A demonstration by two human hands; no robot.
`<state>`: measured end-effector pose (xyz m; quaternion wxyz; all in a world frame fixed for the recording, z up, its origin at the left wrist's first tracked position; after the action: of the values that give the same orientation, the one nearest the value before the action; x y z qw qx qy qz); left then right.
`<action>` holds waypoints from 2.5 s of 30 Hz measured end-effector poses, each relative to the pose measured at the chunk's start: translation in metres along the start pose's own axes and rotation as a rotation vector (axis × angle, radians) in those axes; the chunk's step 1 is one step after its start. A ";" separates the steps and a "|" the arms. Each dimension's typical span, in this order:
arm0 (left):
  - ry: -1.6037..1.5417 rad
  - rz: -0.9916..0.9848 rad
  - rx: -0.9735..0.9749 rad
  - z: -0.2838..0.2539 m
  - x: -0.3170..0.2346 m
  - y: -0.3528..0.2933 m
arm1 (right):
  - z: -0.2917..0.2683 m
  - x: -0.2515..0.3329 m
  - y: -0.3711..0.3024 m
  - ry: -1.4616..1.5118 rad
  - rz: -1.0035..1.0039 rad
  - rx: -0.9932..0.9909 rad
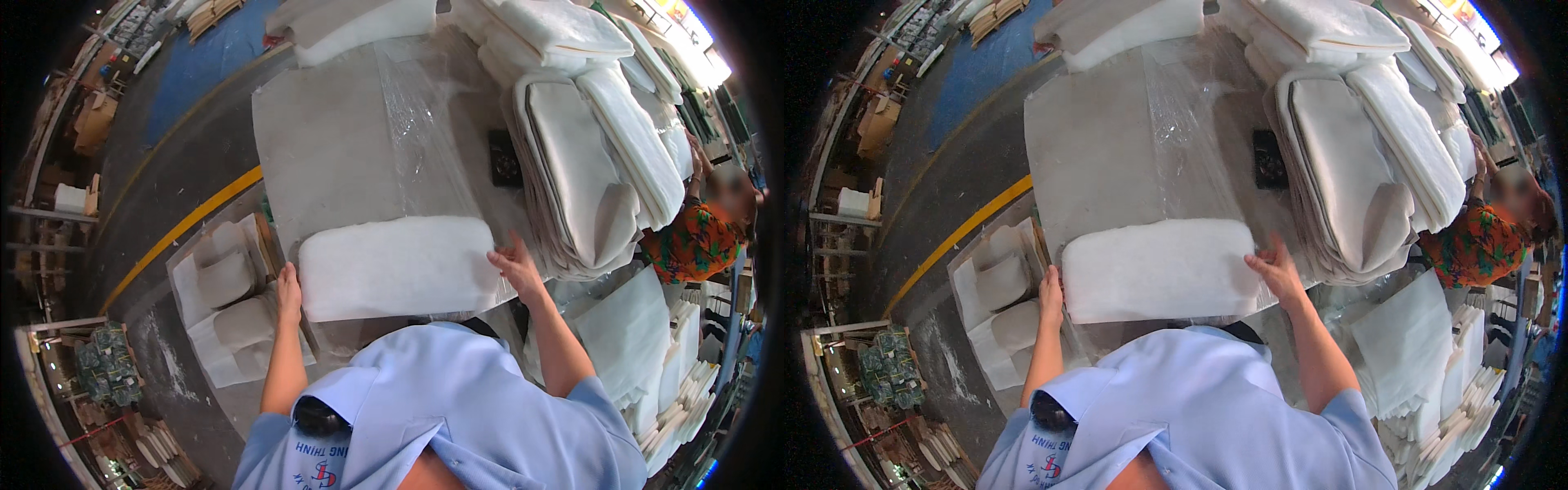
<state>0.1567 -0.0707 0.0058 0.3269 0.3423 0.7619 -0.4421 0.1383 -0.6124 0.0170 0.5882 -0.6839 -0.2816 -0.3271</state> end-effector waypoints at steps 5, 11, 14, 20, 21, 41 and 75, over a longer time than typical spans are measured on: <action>-0.115 0.014 0.016 0.010 -0.027 0.041 | 0.023 0.021 0.031 -0.151 -0.082 0.087; -0.447 0.008 -0.090 0.003 -0.029 0.011 | 0.039 0.038 -0.011 -0.032 -0.276 0.074; -0.596 0.164 -0.118 -0.017 -0.039 -0.051 | 0.021 0.038 -0.067 -0.052 -0.391 -0.002; -0.612 0.284 -0.129 -0.033 -0.016 -0.089 | 0.036 0.017 -0.106 -0.290 -0.525 -0.105; -0.617 0.265 -0.097 -0.042 -0.005 -0.091 | 0.043 0.013 -0.107 -0.239 -0.508 -0.077; 0.962 0.932 0.647 0.118 -0.174 -0.182 | 0.032 0.010 -0.123 -0.368 -0.603 -0.141; 0.837 0.933 0.583 0.108 -0.211 -0.187 | -0.132 0.230 0.038 -0.428 -0.715 -0.875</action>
<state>0.1423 -0.2864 0.2163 0.0561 0.8500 0.4470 -0.2729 0.2968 -0.7486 0.1850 0.0362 -0.7761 -0.4454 -0.4450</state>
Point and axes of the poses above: each hand's wrist, its own y-axis towards the middle knuckle, its own z-axis out of the palm, x = y × z, the point moved 6 cm from there along y, towards the middle knuckle, and after that the axes turned 3 degrees about z, right-handed, at the moved point
